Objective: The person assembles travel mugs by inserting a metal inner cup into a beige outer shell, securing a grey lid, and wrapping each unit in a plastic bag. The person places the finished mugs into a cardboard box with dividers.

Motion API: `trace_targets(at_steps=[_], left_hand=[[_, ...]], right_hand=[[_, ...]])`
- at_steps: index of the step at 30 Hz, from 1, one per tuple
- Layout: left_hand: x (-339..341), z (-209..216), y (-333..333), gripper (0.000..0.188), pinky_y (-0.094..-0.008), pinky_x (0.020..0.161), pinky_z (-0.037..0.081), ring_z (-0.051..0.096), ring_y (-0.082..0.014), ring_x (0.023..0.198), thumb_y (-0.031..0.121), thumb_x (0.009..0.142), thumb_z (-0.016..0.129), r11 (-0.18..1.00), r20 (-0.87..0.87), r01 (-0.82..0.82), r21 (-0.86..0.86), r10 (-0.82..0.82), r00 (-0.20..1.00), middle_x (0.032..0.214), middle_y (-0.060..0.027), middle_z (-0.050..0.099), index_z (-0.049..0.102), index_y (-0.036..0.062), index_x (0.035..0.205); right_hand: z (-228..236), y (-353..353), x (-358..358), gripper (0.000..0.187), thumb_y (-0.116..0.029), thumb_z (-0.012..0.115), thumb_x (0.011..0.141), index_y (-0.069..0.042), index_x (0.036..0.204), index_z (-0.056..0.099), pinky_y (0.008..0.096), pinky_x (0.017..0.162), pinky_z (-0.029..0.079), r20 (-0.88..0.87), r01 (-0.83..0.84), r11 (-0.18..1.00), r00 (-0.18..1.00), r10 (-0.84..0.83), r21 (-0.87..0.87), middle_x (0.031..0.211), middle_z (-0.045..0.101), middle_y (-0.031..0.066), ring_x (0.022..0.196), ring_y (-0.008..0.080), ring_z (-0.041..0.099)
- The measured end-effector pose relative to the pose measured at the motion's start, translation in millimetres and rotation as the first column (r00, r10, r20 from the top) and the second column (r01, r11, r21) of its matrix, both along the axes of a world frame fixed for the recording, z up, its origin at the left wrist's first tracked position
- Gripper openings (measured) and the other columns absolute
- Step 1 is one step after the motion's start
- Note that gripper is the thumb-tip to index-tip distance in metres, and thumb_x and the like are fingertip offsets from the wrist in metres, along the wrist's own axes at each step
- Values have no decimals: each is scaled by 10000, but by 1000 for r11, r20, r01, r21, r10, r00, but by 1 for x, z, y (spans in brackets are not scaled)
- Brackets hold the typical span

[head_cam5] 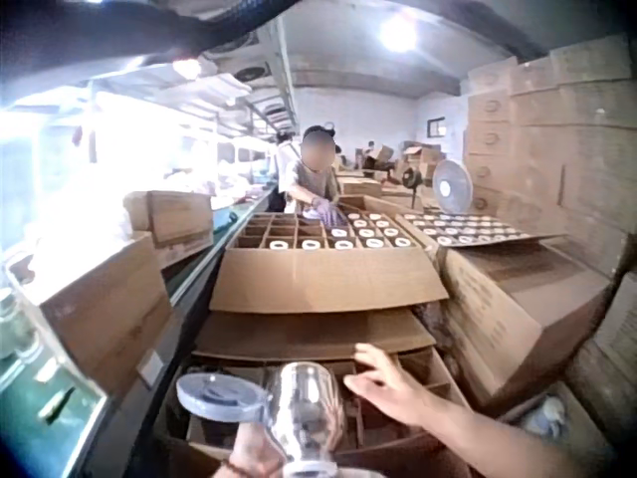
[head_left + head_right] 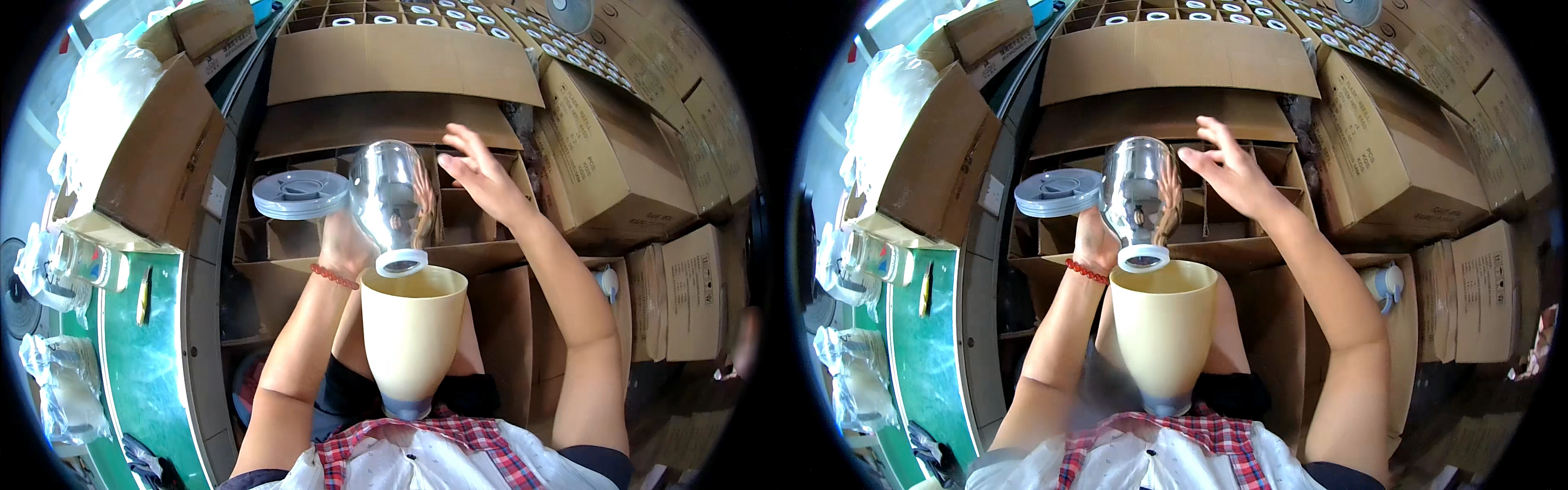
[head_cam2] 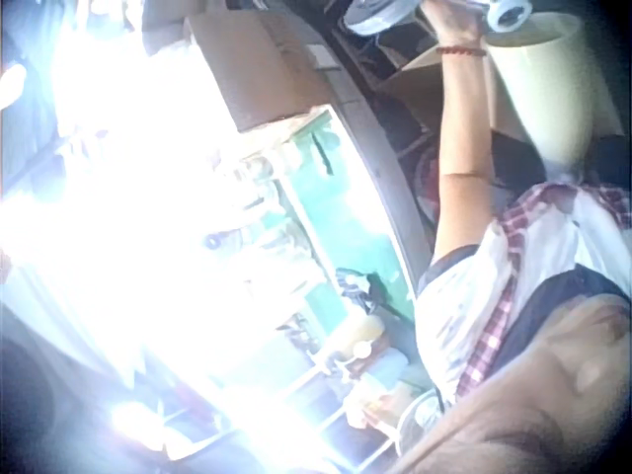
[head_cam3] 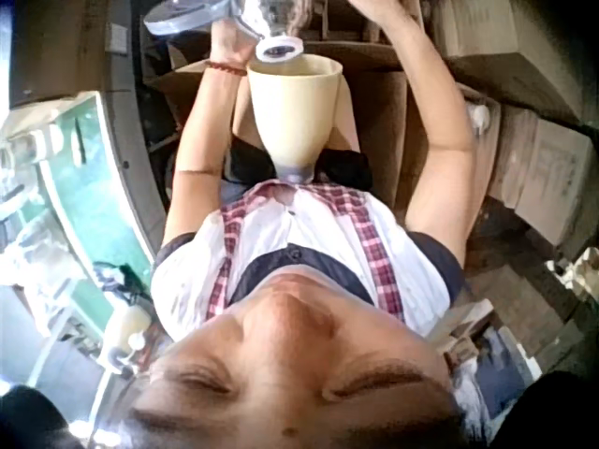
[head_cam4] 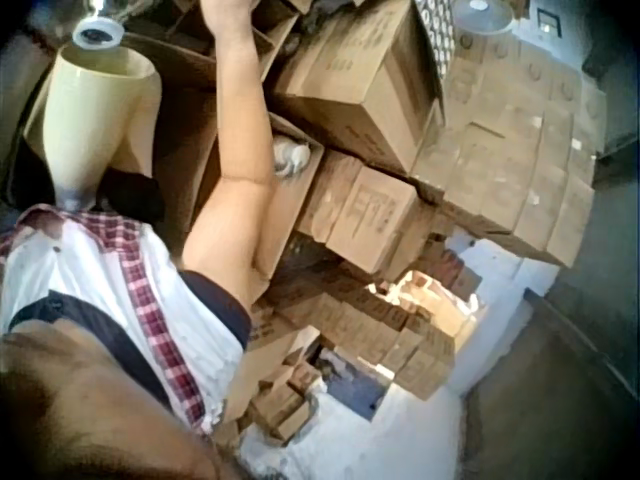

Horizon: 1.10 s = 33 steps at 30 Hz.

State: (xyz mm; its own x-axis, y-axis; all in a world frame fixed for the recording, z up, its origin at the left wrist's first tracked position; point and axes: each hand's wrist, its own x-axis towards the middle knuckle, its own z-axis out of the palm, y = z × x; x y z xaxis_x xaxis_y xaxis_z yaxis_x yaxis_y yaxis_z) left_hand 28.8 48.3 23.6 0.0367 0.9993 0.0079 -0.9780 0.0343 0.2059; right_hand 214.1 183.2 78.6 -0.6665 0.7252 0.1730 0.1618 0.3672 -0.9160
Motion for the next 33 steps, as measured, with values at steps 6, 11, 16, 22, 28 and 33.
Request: trace_targets(at_steps=[6, 11, 16, 22, 28, 33], left_hand=[[17, 8, -1, 591, -411, 945, 495, 568, -241, 1144, 501, 1001, 395, 993, -404, -62, -96, 18, 915, 1285, -113, 568, 476, 25, 1343], [4, -16, -1, 516, -359, 1021, 439, 544, -204, 1172, 436, 1015, 429, 986, -433, -65, -156, -10, 901, 1286, -100, 566, 490, 30, 1327], [0, -27, -14, 429, -304, 984, 457, 558, -161, 1097, 315, 1008, 507, 993, -442, -84, -84, 38, 896, 1233, -92, 564, 518, -26, 1268], [-2, -30, -41, 745, -370, 1035, 436, 541, -251, 1210, 573, 992, 338, 971, -778, -102, -217, -109, 618, 1375, -184, 509, 332, -12, 1454], [-18, -49, -74, 608, -478, 1032, 457, 508, -376, 1260, 420, 1006, 381, 916, -575, -298, -268, 96, 812, 1425, -251, 437, 356, -27, 1416], [-40, -68, -87, 503, -408, 762, 624, 613, -356, 1134, 319, 1009, 412, 897, -458, -380, -224, 248, 854, 1402, -287, 445, 410, -58, 1343]], right_hand=[[-26, 30, -14, 678, -635, 542, 902, -116, 1335, 497, 349, 763, 524, 70, -227, 797, 945, 319, -560, 1120, 608, 47, 983, 115, 584], [-39, 28, -3, 773, -605, 653, 842, -79, 1379, 473, 345, 841, 530, 8, -305, 780, 929, 370, -546, 1106, 602, 38, 1001, 155, 595], [-35, 24, 3, 780, -475, 745, 794, -55, 1391, 470, 287, 894, 473, 74, -376, 757, 871, 486, -535, 1171, 598, 54, 1046, 144, 564], [-16, 11, 10, 728, -214, 794, 753, -23, 1374, 466, 292, 969, 453, 194, -437, 694, 750, 632, -573, 1197, 580, 78, 1113, 156, 543], [-11, -12, 4, 826, -256, 855, 703, -17, 1373, 436, 315, 966, 449, 295, -644, 611, 538, 790, -461, 1186, 585, 124, 1127, 201, 551], [-19, -20, -9, 787, -356, 794, 749, -61, 1381, 430, 346, 917, 478, 368, -822, 406, 262, 892, -399, 1218, 561, 158, 1048, 263, 600]])
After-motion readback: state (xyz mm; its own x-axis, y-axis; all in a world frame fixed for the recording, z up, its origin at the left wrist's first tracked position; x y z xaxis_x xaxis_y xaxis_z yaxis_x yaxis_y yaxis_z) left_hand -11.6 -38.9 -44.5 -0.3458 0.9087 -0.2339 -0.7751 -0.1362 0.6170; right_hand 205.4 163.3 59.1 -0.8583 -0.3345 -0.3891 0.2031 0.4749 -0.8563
